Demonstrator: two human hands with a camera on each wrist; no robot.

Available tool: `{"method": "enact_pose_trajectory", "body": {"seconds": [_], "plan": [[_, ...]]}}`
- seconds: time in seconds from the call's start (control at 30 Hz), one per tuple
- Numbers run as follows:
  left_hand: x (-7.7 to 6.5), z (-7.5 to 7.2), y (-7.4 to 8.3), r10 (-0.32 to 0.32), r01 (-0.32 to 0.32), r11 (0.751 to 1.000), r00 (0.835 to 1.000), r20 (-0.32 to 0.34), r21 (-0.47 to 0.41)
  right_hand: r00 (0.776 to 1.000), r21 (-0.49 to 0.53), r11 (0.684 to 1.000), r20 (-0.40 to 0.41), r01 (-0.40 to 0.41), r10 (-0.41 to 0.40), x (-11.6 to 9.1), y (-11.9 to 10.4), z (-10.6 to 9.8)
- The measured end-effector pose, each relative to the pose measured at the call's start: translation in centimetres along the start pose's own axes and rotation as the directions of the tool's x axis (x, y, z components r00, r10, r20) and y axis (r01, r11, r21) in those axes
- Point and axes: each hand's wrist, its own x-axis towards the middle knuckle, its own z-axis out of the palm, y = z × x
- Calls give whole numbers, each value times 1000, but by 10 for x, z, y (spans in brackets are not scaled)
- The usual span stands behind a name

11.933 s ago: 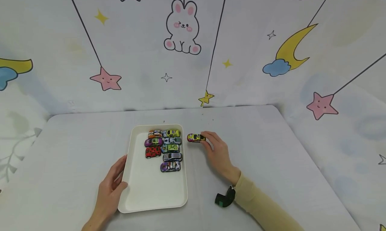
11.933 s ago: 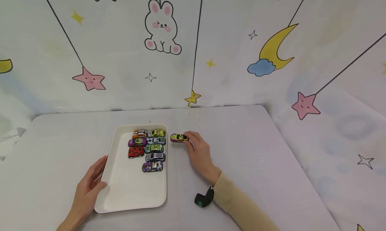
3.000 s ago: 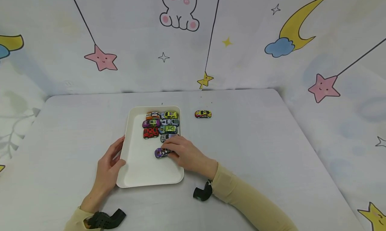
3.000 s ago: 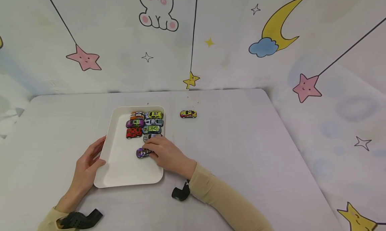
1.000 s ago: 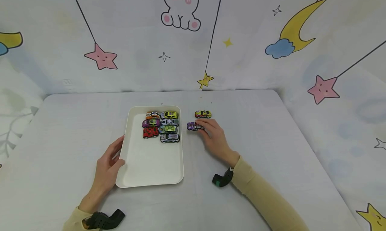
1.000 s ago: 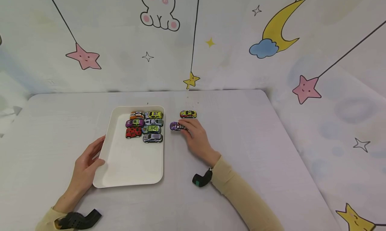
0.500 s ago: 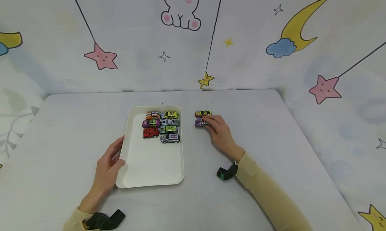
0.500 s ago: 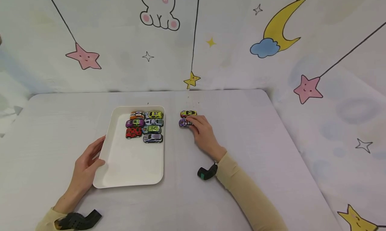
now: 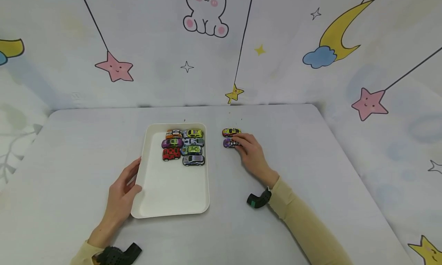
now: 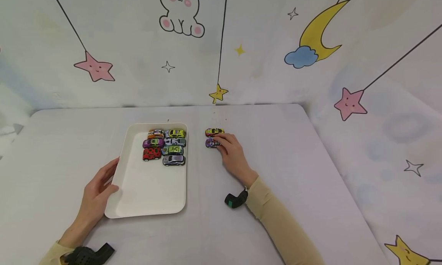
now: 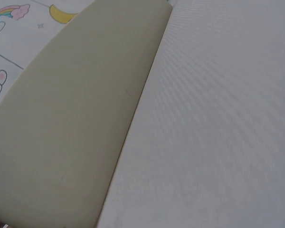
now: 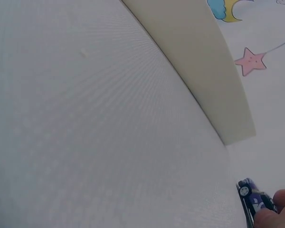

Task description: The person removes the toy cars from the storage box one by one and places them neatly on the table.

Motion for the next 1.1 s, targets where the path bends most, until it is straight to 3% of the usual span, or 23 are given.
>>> {"method": "enact_pose_trajectory", "body": {"seconds": [0.3,0.53,1.1], "plan": [[0,0,0,6,-6,1000,1000,-4,-5,997,-3,998,23,-70,70,-1,1,0],[0,0,1,6,-6,1000,1000,-3,-10,988,0,989,-30,-149,148,-1,2,1],[-1,0,1,-6,7,1000,1000,6,-8,966,-7,969,-80,-246,244,0,-2,-2]]}}
